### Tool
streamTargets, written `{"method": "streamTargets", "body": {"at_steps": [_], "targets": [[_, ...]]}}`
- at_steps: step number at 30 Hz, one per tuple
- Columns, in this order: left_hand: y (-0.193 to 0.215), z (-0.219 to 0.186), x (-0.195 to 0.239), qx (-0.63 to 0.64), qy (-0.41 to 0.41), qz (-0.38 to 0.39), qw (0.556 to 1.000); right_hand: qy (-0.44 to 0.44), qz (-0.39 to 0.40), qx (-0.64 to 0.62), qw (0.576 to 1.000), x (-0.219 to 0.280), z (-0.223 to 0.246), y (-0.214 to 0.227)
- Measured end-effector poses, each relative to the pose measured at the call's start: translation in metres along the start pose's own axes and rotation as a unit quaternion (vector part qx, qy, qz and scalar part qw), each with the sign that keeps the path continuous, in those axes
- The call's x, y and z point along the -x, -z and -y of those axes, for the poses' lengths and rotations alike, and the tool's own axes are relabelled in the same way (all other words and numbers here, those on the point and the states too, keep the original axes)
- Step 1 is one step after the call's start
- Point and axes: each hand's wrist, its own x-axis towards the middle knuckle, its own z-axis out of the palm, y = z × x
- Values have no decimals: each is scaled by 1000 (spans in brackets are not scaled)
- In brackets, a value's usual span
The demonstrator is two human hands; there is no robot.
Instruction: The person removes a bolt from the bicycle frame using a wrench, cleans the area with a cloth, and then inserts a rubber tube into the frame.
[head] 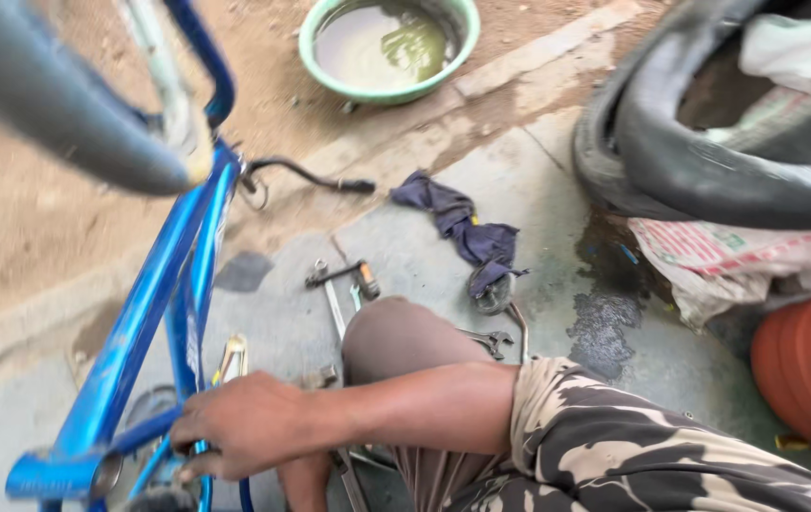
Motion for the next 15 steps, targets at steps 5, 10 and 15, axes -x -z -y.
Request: {"method": "streamTargets", "body": {"at_steps": [5, 10, 15], "targets": [[91, -42, -14, 32, -45, -21, 998, -14, -23, -19, 999, -2, 4, 15], [197, -93, 23, 70, -73, -58, 993, 37, -129, -62, 989, -2, 10, 33], [259, -129, 55, 156, -148, -111, 970, -52, -58, -143, 987, -4, 9, 48]]}}
